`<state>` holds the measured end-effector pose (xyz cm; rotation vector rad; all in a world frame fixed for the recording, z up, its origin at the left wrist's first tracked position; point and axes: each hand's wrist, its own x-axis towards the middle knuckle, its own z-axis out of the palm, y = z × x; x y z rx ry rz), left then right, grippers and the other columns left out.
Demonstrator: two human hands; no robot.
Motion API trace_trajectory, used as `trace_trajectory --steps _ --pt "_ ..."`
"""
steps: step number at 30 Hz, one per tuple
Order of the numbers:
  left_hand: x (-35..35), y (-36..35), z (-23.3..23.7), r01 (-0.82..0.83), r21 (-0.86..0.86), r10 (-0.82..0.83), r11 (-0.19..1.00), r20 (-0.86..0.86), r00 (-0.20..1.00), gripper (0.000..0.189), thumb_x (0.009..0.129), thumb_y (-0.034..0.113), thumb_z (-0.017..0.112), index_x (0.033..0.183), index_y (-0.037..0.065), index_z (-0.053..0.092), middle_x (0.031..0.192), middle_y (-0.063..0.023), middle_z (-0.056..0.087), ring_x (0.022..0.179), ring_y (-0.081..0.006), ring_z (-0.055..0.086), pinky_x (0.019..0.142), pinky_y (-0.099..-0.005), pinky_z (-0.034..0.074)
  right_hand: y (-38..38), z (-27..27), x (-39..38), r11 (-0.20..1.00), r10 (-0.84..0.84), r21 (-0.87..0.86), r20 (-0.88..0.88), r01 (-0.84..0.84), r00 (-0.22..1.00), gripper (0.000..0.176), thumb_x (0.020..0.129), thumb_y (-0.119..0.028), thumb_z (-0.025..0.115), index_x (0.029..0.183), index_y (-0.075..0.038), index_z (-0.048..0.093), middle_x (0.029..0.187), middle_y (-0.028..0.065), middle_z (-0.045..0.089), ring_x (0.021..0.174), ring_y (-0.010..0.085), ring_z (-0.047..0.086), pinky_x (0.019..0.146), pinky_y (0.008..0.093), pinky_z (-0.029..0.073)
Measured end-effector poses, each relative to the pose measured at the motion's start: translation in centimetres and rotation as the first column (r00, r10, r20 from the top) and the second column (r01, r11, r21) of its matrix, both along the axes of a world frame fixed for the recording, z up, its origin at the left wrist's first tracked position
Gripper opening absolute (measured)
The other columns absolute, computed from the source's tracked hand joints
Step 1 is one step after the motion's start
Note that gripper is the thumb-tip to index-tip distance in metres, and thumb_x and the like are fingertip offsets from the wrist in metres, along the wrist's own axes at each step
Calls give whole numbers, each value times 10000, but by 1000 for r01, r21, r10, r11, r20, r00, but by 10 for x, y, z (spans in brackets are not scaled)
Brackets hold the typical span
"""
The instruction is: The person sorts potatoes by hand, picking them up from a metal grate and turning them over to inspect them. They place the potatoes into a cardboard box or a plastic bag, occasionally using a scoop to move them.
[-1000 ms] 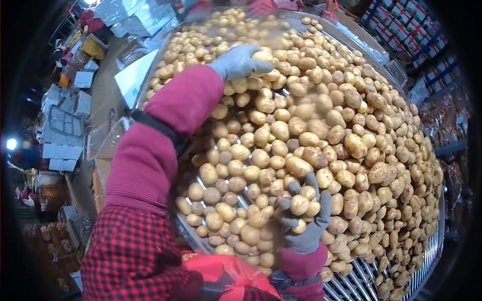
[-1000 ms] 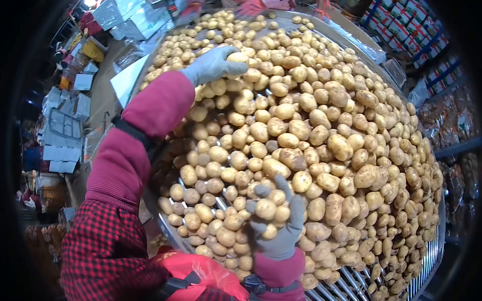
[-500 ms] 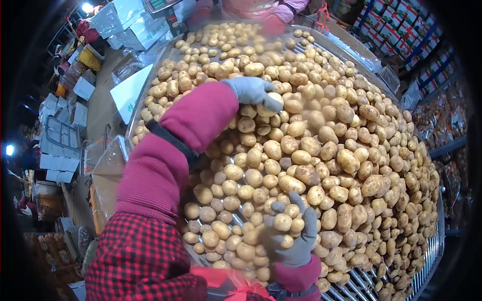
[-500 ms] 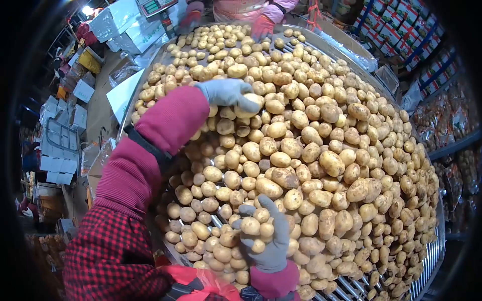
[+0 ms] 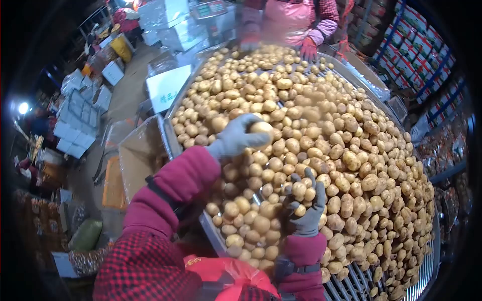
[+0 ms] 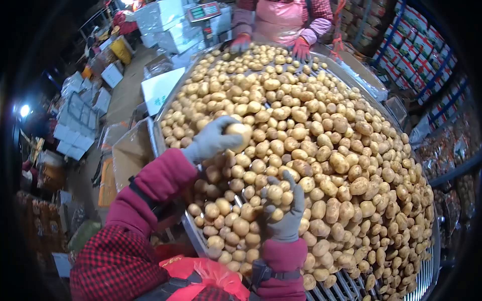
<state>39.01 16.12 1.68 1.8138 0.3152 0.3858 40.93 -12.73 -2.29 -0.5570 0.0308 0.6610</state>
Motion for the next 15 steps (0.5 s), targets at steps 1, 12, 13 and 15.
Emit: trace_trajectory --steps 1,12,13,15 --pt "-31 -3 4 -60 -422 84 904 39 996 517 814 275 854 1236 32 679 1068 -120 691 1037 -286 676 990 -410 525 3 -11 -4 987 -97 -118 98 108 990 584 1025 -344 627 1495 -62 428 1342 164 616 985 203 683 781 266 600" --pt "-376 -21 17 -218 -635 436 741 209 876 677 952 584 627 1369 52 578 1359 -164 619 1200 -327 659 950 -467 585 -7 -38 28 989 133 -122 517 -81 846 483 1099 -306 442 1537 -102 457 1473 176 572 1153 293 662 668 295 579" --pt "-400 -25 12 -279 -627 484 727 180 856 672 945 595 630 1339 52 591 1319 -151 635 1191 -311 663 935 -461 590 -11 -43 29 900 152 -363 780 241 607 476 1096 -267 449 1538 -91 450 1489 175 556 1181 296 641 701 289 570" --pt "-454 -31 -8 -260 -644 512 719 239 825 598 962 547 638 1314 66 593 1233 -115 660 1140 -274 679 902 -450 598 -16 -27 37 871 364 245 257 -425 895 515 1070 -336 510 1469 -10 510 1466 200 566 1188 319 641 701 307 556"
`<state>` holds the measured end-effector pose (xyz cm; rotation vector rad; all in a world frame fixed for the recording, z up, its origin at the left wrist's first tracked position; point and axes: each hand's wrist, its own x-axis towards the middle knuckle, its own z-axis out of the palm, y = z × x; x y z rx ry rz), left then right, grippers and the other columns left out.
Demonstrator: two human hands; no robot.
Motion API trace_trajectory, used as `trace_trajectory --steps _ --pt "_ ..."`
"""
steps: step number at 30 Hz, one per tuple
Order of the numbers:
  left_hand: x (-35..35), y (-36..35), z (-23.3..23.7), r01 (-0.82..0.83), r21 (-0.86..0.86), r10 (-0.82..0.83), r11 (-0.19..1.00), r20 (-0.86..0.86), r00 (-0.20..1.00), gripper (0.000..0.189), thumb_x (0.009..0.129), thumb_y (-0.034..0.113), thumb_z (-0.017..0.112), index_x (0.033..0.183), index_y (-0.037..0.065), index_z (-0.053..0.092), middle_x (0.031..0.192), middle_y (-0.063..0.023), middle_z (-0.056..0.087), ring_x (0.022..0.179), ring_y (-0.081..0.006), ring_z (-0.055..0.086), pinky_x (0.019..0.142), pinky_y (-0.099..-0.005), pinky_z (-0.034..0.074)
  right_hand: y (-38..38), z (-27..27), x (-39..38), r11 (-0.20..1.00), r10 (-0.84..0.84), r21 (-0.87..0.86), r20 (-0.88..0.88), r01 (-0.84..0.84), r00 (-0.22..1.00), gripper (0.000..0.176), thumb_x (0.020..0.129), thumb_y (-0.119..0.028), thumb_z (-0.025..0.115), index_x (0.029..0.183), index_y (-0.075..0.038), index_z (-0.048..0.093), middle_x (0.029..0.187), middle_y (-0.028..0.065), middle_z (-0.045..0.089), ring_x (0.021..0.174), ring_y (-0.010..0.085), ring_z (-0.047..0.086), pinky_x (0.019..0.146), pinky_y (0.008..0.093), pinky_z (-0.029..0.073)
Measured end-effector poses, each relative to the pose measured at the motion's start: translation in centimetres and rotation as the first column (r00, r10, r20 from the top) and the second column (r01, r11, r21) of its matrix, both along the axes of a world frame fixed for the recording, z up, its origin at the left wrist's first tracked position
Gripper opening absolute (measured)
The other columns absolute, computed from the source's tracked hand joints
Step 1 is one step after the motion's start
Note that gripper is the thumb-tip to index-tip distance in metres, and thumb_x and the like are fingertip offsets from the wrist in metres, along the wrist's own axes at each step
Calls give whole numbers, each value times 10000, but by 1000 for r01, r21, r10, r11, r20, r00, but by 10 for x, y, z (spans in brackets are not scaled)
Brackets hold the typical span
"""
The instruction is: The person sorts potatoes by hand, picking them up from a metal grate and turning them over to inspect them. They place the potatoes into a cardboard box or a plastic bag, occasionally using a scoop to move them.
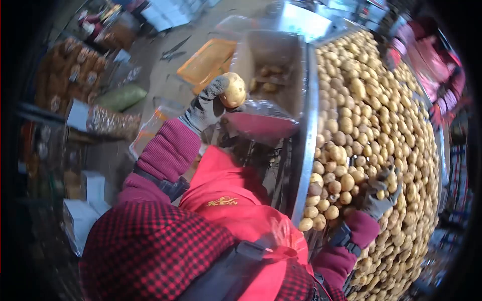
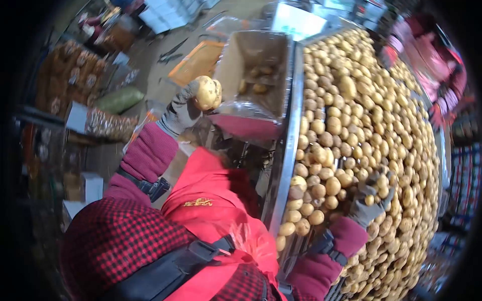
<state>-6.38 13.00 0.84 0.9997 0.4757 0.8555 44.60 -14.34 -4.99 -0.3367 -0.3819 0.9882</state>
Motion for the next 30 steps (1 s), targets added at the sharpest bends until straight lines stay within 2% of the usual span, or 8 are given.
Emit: trace_trajectory --steps 10,13,16,22,24,25,28,30 --pt "-88 -140 -99 -341 -500 220 796 -285 933 533 982 498 654 1346 112 609 1230 -84 693 1090 -255 686 846 -519 610 0 40 -58 964 255 -33 -174 -264 951 548 1086 -347 472 1577 -106 430 1575 122 492 1272 325 578 713 310 525" --pt "-103 -136 -122 -477 -327 413 816 -248 876 503 969 419 704 1340 93 610 1194 -95 701 1088 -268 689 932 -428 592 9 43 -75 952 283 -55 -204 -300 937 554 1084 -348 476 1581 -107 425 1590 144 466 1272 330 583 715 309 522" --pt "-148 -117 -92 -98 713 699 695 -637 325 604 853 89 821 1384 46 536 1231 -88 651 1111 -231 675 964 -386 576 14 44 -88 947 296 -57 -220 -315 930 559 1082 -355 486 1579 -107 426 1599 149 453 1275 341 587 724 311 518" --pt "-236 -74 -121 -666 25 666 746 -38 745 699 812 -17 820 1422 52 486 1246 -104 627 1099 -220 662 972 -355 576 9 39 -99 937 316 -57 -277 -344 908 549 1083 -373 496 1560 -107 451 1558 149 501 1268 328 590 724 319 523" --pt "-238 -75 -104 -515 642 805 568 -563 186 717 806 -36 820 1427 62 475 1260 -101 614 1102 -209 650 957 -351 578 4 34 -97 938 305 -70 -301 -340 903 533 1085 -373 492 1543 -103 469 1543 152 516 1277 331 587 733 328 528" --pt "-254 -69 -119 -601 561 802 570 -538 259 778 769 -51 845 1438 65 465 1293 -111 596 1126 -202 641 952 -365 578 2 31 -96 936 307 -73 -307 -344 901 528 1085 -373 490 1539 -103 474 1540 152 518 1282 332 586 733 326 530" --pt "-272 -52 -107 -828 -423 864 368 -173 472 712 820 176 873 1419 80 502 1340 -111 578 1107 -222 640 956 -390 573 -3 25 -95 936 305 -81 -299 -343 904 520 1087 -371 483 1529 -99 481 1533 153 522 1293 328 583 736 326 545" --pt "-268 -51 -108 -935 130 908 330 -316 276 471 939 536 694 1199 144 675 1038 -60 669 834 -230 647 775 -423 593 -5 23 -94 943 276 -111 -270 -314 923 517 1087 -370 476 1533 -108 480 1539 146 517 1287 321 587 744 332 560"
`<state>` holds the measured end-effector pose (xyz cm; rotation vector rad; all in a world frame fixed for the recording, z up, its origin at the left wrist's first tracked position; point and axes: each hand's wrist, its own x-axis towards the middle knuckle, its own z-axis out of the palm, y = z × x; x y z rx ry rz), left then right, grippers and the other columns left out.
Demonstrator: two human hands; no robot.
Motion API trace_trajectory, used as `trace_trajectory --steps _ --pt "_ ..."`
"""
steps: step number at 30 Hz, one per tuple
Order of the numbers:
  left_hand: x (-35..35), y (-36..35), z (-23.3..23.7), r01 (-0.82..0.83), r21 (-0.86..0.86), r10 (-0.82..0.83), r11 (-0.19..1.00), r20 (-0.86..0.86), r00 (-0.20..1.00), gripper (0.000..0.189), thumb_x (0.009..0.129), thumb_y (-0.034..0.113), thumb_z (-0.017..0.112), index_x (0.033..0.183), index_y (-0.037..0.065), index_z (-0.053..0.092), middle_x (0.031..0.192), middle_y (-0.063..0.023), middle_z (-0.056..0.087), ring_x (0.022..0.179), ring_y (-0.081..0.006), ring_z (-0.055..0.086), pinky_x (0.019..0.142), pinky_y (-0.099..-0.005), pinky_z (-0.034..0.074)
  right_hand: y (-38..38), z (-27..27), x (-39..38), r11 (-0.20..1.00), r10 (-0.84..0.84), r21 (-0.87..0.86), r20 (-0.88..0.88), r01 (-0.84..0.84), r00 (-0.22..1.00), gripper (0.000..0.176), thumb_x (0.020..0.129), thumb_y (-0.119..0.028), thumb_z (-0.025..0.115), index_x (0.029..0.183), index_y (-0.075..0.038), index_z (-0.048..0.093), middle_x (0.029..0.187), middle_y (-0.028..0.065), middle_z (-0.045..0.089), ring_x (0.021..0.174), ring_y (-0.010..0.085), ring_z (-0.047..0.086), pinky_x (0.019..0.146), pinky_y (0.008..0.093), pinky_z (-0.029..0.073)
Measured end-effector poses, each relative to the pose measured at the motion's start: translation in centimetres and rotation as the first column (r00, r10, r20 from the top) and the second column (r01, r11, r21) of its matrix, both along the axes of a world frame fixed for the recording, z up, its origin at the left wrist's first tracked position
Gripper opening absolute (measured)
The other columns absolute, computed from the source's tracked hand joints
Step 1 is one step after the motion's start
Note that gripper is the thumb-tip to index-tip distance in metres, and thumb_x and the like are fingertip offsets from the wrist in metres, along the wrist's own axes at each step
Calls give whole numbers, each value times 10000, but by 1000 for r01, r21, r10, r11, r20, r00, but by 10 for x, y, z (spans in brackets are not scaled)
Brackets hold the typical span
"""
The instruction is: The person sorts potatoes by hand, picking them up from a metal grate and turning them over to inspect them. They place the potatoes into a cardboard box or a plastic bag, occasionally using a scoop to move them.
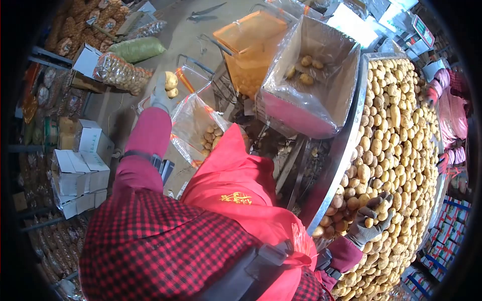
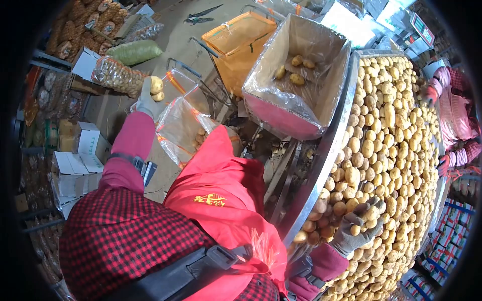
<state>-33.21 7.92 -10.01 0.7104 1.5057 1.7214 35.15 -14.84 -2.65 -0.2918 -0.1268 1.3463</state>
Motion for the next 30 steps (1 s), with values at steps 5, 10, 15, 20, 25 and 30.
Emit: trace_trajectory --steps 5,10,15,20,25,30 --pt "-74 34 -41 -268 -489 352 830 87 932 401 946 371 729 1248 115 665 1245 -61 636 1045 -182 616 874 -339 561 -2 5 -5 999 -33 -36 19 33 999 524 1090 -372 464 1560 -142 451 1543 119 519 1264 309 597 750 339 568" --pt "-61 27 -66 355 -207 -407 912 -581 705 358 1014 238 640 1345 103 628 1202 -56 642 1018 -194 634 867 -336 565 1 1 -7 1000 -16 5 16 16 1000 539 1077 -351 501 1548 -93 456 1571 157 485 1317 311 565 768 336 549" --pt "97 66 26 604 -98 -565 791 262 782 541 1030 228 607 1528 80 456 1270 -92 637 1017 -244 692 804 -353 579 3 -4 -24 922 -231 -170 478 348 847 503 1058 -349 519 1500 -108 509 1468 119 587 1211 267 643 756 305 559" --pt "216 132 51 807 -65 -798 587 124 590 583 1032 245 614 1557 81 421 1307 -105 617 985 -256 706 794 -373 582 11 16 -48 928 -247 -229 210 294 946 435 1071 -372 521 1395 -87 576 1310 148 657 1013 261 687 652 260 571" --pt "315 165 63 758 -137 -727 638 -434 532 563 1031 205 617 1538 34 441 1385 -129 585 1121 -207 642 900 -329 545 1 27 -50 967 -225 -148 -100 209 969 549 1066 -466 489 1509 -143 506 1417 122 614 1119 320 666 663 291 594" --pt "386 89 63 901 -100 -729 422 -629 271 576 1011 209 649 1516 5 459 1400 -155 569 1230 -245 577 1034 -375 478 -30 25 -38 942 -334 -57 -51 332 941 591 1071 -458 475 1546 -107 437 1434 167 595 1184 313 662 761 361 637"
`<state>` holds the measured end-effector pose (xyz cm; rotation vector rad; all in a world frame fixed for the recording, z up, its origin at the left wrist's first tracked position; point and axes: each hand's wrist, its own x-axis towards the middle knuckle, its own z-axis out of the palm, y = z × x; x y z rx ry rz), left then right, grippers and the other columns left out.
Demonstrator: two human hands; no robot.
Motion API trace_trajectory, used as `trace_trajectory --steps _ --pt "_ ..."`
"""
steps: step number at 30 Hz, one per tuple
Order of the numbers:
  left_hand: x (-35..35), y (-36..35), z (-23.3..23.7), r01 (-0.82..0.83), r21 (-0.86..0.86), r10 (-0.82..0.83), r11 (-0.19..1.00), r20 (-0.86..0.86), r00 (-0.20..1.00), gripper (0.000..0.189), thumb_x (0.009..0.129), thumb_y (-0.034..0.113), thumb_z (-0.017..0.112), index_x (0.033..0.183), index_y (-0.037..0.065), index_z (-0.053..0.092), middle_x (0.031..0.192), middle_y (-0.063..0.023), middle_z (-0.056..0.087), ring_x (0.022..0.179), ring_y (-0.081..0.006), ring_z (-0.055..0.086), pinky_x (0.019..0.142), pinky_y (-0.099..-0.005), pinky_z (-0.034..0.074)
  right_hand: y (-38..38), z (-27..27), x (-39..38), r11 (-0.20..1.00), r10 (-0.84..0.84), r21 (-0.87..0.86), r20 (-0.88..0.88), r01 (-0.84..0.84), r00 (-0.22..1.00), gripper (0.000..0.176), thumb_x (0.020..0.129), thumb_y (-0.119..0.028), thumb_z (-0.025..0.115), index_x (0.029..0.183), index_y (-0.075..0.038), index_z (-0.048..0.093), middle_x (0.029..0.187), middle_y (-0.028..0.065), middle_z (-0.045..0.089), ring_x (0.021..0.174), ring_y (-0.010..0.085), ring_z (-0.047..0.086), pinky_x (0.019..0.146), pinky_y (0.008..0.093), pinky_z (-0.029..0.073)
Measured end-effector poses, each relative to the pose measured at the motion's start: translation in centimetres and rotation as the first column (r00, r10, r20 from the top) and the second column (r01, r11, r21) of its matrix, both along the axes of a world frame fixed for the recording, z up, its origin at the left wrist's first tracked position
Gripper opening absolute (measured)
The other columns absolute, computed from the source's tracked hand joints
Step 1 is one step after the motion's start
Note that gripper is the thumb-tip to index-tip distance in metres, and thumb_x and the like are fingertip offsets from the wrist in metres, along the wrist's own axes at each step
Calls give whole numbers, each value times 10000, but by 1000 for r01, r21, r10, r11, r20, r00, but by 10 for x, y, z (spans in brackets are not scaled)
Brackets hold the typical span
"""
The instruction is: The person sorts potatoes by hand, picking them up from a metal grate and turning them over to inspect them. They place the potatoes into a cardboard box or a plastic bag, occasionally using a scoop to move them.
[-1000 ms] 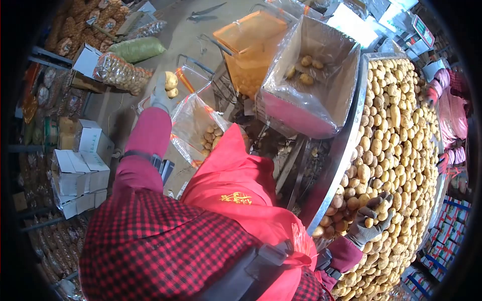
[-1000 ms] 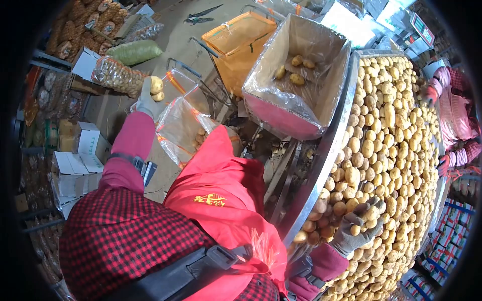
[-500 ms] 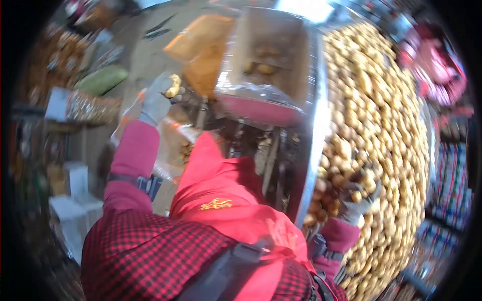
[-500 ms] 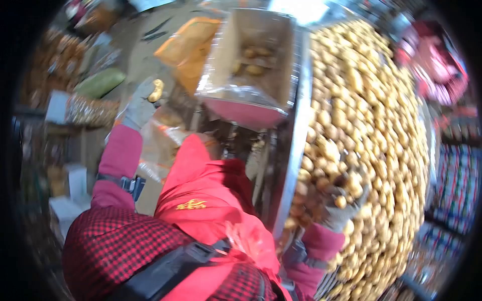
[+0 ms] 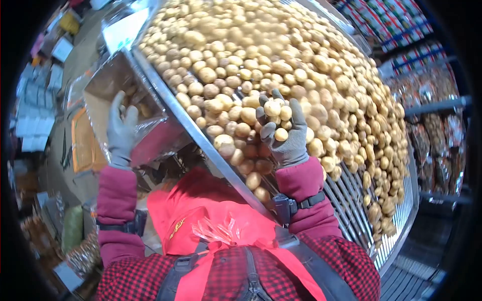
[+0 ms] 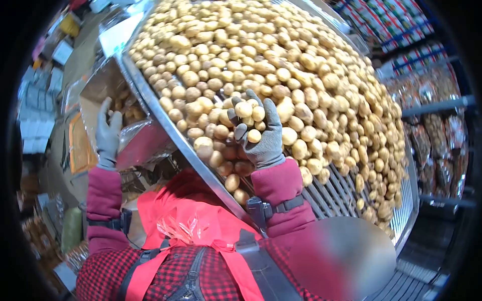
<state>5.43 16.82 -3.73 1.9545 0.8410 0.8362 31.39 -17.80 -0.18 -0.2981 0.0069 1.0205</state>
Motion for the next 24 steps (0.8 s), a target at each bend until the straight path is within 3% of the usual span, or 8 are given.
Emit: trace_trajectory --steps 2,4,6,7,14,19,20,24 --pt "39 -46 12 161 160 -150 974 -74 986 519 1002 191 655 1461 -3 510 1345 -159 582 1250 -287 572 1096 -410 457 -14 -33 2 714 -47 -364 827 598 560 621 1059 -485 487 1522 -72 445 1397 163 612 1183 301 663 775 351 641" --pt "69 -90 13 190 381 -223 905 44 974 427 964 113 651 1364 -14 572 1266 -143 623 1198 -294 603 1079 -403 475 -44 -71 18 484 209 -430 902 762 377 583 1047 -437 538 1493 -69 464 1376 163 619 1140 293 668 754 364 642" --pt "86 -131 6 257 92 -267 962 130 955 537 870 176 745 1358 10 592 1301 -181 641 1248 -340 604 1103 -448 468 -57 -11 32 991 30 134 -87 -18 996 521 1053 -386 542 1468 -76 490 1356 158 623 1086 296 667 705 385 634" --pt "92 -133 21 330 461 -314 823 -115 943 566 851 245 761 1352 29 610 1334 -219 629 1240 -392 603 1112 -492 448 -59 0 25 988 -151 20 28 150 988 511 1060 -365 528 1494 -99 482 1330 163 631 1039 302 665 647 380 615" --pt "119 -165 1 518 378 -437 768 -282 854 553 916 377 681 1368 64 622 1442 -277 529 1368 -453 487 1155 -536 386 -116 0 40 946 -322 54 260 319 910 493 1079 -414 480 1485 -141 548 1454 125 597 1165 315 659 744 332 587" --pt "123 -164 -8 513 448 -400 732 -328 856 509 895 293 736 1346 72 656 1403 -273 595 1341 -446 540 1136 -526 410 -160 7 40 426 -419 -374 725 824 546 391 1058 -385 557 1344 -125 613 1140 101 676 980 194 672 610 268 572" --pt "128 -165 -11 537 374 -446 756 -308 841 494 909 257 733 1348 48 647 1436 -263 566 1358 -430 522 1135 -526 401 -181 23 33 747 -596 -73 366 661 714 443 1056 -355 575 1423 -107 554 1219 72 680 1046 183 674 667 230 567" --pt "126 -152 -20 599 419 -501 683 -329 801 449 989 228 659 1384 20 608 1499 -229 510 1421 -404 438 1197 -524 311 -237 45 16 677 -735 13 -34 736 677 490 1046 -454 568 1426 -145 586 1293 115 676 1068 296 686 623 268 578"
